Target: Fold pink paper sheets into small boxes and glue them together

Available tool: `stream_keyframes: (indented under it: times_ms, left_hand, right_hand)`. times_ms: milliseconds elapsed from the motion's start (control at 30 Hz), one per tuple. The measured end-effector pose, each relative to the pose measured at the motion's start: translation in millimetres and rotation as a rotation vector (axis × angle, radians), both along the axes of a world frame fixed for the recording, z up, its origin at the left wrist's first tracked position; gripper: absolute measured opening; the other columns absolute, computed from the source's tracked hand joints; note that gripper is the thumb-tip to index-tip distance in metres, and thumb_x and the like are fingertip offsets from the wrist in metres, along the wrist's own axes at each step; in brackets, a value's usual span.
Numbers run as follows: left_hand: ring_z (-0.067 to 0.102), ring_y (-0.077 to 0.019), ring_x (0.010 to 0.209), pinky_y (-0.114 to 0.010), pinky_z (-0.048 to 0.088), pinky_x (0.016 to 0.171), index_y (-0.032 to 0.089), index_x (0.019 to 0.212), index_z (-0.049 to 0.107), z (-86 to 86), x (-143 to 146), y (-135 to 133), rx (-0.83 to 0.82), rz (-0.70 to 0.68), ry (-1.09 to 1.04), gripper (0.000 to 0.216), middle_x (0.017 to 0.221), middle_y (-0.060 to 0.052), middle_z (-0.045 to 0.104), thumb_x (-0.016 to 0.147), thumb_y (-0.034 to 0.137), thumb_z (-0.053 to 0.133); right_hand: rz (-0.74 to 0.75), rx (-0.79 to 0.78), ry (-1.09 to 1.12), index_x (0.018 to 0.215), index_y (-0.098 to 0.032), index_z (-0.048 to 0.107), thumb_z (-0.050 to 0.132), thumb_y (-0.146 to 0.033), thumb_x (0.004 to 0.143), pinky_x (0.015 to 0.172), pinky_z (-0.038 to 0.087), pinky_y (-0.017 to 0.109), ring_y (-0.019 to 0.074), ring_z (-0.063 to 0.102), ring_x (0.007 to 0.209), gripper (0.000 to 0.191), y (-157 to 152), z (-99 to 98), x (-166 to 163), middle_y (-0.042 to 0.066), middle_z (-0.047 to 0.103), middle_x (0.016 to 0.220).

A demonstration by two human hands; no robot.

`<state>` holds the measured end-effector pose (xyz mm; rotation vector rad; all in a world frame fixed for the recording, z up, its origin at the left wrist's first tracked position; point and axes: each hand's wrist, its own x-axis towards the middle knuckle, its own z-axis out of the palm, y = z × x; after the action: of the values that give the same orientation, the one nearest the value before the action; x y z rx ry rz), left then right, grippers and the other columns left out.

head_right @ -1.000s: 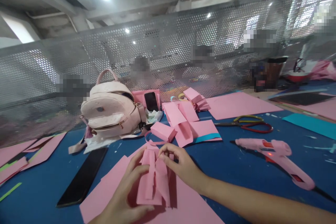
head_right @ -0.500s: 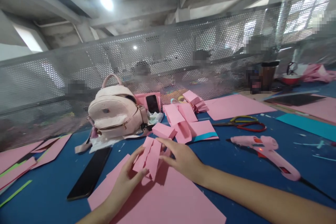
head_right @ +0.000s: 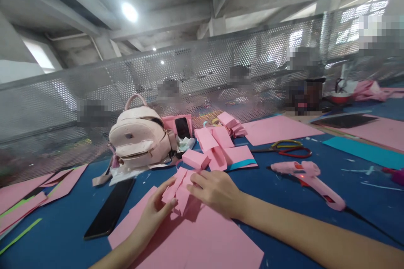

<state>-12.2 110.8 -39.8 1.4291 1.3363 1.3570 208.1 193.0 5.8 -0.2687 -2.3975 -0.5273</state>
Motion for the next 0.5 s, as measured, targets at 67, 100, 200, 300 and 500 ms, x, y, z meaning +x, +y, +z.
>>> stream_keyframes:
  times_ms: [67, 100, 200, 300, 500]
  left_hand:
    - [0.058, -0.0340, 0.123, -0.034, 0.065, 0.070, 0.024, 0.128, 0.063, 0.8, 0.7, 0.2, 0.005, -0.014, -0.009, 0.051, 0.151, -0.012, 0.045, 0.083, 0.047, 0.071]
    - [0.060, -0.0334, 0.120, -0.034, 0.065, 0.070, 0.024, 0.128, 0.063, 1.5, 1.3, 0.1, 0.007, -0.029, -0.018, 0.051, 0.151, -0.012, 0.045, 0.084, 0.047, 0.071]
    - [0.069, -0.0293, 0.104, -0.034, 0.064, 0.066, 0.023, 0.129, 0.063, 4.0, 3.4, -0.6, 0.000, -0.063, -0.040, 0.052, 0.150, -0.014, 0.046, 0.084, 0.048, 0.070]
    - [0.072, -0.0255, 0.091, -0.034, 0.064, 0.064, 0.023, 0.130, 0.062, 6.1, 4.1, -1.0, -0.038, -0.068, -0.054, 0.055, 0.150, -0.014, 0.046, 0.083, 0.050, 0.071]
    - [0.070, -0.0167, 0.068, -0.030, 0.060, 0.059, 0.024, 0.125, 0.064, 8.7, 4.5, -0.9, -0.047, -0.096, -0.047, 0.050, 0.141, -0.013, 0.055, 0.084, 0.053, 0.069]
  right_hand:
    - [0.054, 0.007, 0.021, 0.098, -0.020, 0.068, 0.043, -0.014, 0.102, 0.062, 0.035, 0.030, 0.0151, 0.056, 0.072, 0.026, -0.4, 1.6, -0.7, 0.004, 0.067, 0.088]
    - [0.082, -0.013, 0.032, 0.094, -0.020, 0.068, 0.044, -0.016, 0.102, 0.064, 0.035, 0.030, 0.0149, 0.055, 0.073, 0.026, -0.7, 1.6, -1.4, 0.003, 0.067, 0.088]
    - [0.155, -0.154, 0.071, 0.092, -0.022, 0.068, 0.049, -0.024, 0.102, 0.068, 0.035, 0.030, 0.0146, 0.055, 0.077, 0.022, -1.7, -2.3, -3.9, 0.003, 0.068, 0.092]
    - [0.191, -0.295, 0.109, 0.095, -0.022, 0.069, 0.051, -0.029, 0.102, 0.069, 0.036, 0.030, 0.0151, 0.056, 0.079, 0.020, -1.5, -10.9, -4.3, 0.003, 0.068, 0.090]
    - [0.264, -0.410, 0.143, 0.101, -0.020, 0.068, 0.054, -0.025, 0.100, 0.068, 0.038, 0.030, 0.0153, 0.058, 0.078, 0.014, 4.6, -26.6, -0.7, 0.004, 0.069, 0.088]
